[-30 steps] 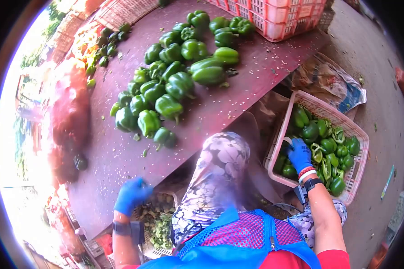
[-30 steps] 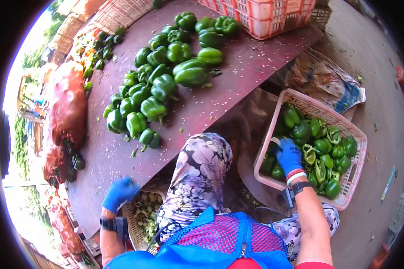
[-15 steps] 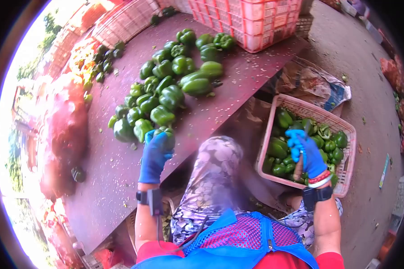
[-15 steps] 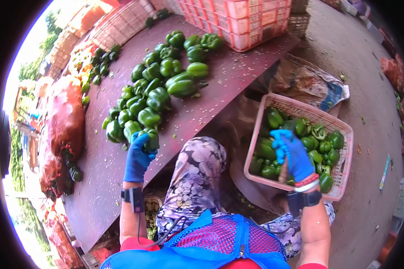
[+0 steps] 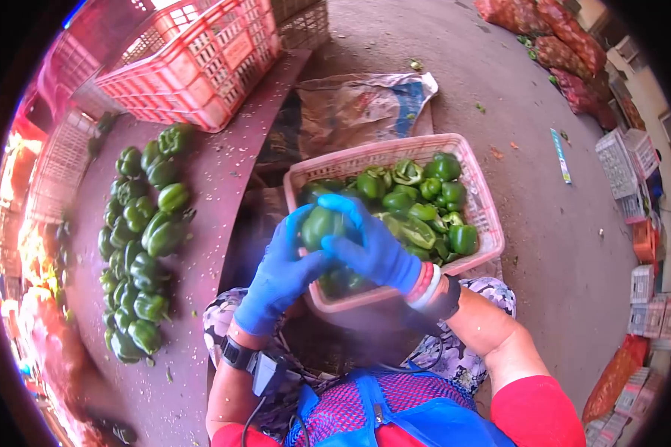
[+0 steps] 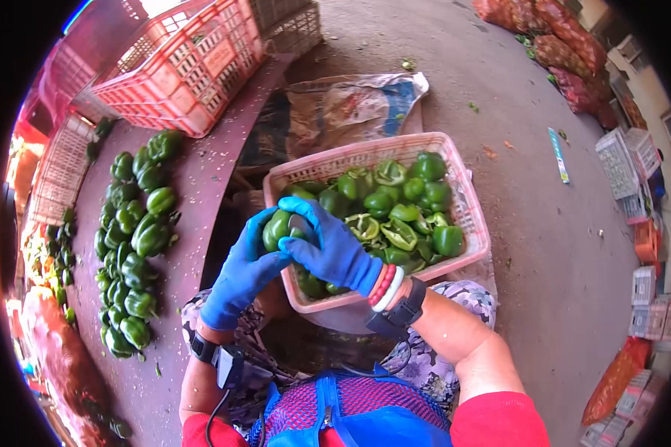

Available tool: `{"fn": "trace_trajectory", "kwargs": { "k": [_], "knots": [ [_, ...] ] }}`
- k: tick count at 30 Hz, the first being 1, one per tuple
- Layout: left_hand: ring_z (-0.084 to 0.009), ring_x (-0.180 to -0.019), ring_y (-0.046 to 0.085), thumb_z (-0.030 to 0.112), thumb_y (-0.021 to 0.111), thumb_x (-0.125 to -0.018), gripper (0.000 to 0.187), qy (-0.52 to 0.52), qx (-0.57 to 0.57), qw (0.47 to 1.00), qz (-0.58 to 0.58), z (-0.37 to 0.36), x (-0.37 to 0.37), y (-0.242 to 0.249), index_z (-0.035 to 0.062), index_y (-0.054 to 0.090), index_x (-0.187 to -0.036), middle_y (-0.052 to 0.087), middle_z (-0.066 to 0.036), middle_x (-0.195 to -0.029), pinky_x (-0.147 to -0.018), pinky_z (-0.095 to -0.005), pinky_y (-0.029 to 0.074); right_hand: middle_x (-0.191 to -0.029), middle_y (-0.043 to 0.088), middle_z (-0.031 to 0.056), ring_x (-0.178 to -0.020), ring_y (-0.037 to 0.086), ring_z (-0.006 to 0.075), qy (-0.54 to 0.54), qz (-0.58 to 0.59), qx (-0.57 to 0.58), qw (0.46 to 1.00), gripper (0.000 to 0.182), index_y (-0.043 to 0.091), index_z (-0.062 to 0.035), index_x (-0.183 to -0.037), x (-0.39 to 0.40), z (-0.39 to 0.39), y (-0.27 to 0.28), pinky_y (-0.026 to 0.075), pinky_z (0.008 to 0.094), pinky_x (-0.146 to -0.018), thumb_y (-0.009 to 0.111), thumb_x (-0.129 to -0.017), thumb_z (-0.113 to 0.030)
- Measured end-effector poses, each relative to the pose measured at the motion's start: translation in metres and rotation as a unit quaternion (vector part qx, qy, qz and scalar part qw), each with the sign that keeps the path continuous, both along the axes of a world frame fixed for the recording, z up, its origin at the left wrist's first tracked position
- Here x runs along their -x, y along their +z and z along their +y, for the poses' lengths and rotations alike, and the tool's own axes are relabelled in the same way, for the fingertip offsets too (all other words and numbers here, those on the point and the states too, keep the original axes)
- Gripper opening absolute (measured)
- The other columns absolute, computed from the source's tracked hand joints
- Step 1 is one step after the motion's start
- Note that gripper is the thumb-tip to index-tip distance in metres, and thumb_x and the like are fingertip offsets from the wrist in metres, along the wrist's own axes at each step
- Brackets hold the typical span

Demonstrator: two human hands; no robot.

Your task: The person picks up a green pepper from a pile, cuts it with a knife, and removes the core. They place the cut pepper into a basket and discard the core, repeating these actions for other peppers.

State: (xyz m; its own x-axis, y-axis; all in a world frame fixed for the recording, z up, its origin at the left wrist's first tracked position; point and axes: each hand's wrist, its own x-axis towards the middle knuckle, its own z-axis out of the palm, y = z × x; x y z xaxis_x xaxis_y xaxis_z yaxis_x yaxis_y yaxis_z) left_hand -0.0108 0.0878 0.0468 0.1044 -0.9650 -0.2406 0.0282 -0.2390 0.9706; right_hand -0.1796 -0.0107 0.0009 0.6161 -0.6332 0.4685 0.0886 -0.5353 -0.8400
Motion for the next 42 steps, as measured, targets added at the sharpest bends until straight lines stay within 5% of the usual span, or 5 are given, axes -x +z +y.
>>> {"fn": "trace_trajectory", "kwargs": {
  "k": [5,12,29,36,42],
  "knots": [
    [-0.0226,-0.111,0.064,0.000,0.059,-0.085,0.051,0.002,-0.109,0.938,0.328,-0.003,0.007,-0.016,0.0028,0.051,-0.135,0.061,-0.011,-0.125,-0.092,-0.0342,0.057,-0.127,0.061,0.0218,-0.114,0.064,0.0347,0.018,0.083,-0.117,0.990,0.066,0.045,-0.0074,-0.143,0.018,0.014,-0.005,0.051,0.0404,-0.097,0.073,-0.089,-0.033],
    [-0.0185,-0.073,0.068,-0.001,0.054,-0.079,0.040,-0.057,-0.164,0.972,0.156,0.010,0.020,-0.036,-0.0021,0.057,-0.119,0.065,-0.010,-0.101,-0.064,-0.0303,0.060,-0.111,0.069,0.0102,-0.099,0.068,0.0198,0.144,0.168,-0.229,0.948,0.053,0.060,-0.0098,-0.125,0.034,0.023,-0.006,0.053,0.0355,-0.087,0.082,-0.078,-0.023],
    [-0.0120,-0.075,0.063,0.013,0.055,-0.085,0.042,-0.119,0.019,0.984,0.129,-0.007,0.009,-0.060,0.0034,0.051,-0.125,0.058,-0.005,-0.100,-0.053,-0.0261,0.057,-0.104,0.069,0.0047,-0.096,0.064,0.0110,0.084,0.061,-0.298,0.949,0.042,0.062,-0.0095,-0.112,0.030,0.018,-0.006,0.053,0.0302,-0.087,0.085,-0.078,-0.017],
    [-0.0089,-0.101,0.057,0.014,0.065,-0.084,0.052,-0.181,-0.032,0.975,0.124,-0.029,0.006,-0.049,0.0002,0.053,-0.134,0.062,-0.001,-0.113,-0.088,-0.0232,0.048,-0.107,0.067,0.0029,-0.092,0.064,0.0103,0.082,0.015,-0.343,0.936,0.042,0.062,-0.0093,-0.116,0.040,0.010,-0.011,0.055,0.0275,-0.079,0.082,-0.080,-0.006],
    [-0.0076,-0.095,0.056,0.009,0.061,-0.086,0.045,-0.185,-0.025,0.973,0.135,-0.037,0.012,-0.052,-0.0006,0.056,-0.130,0.061,-0.001,-0.110,-0.081,-0.0219,0.049,-0.110,0.069,0.0060,-0.080,0.067,0.0088,0.073,-0.037,-0.500,0.862,0.039,0.062,-0.0091,-0.119,0.049,0.009,-0.012,0.052,0.0214,-0.060,0.077,-0.083,-0.003]
  ]
}}
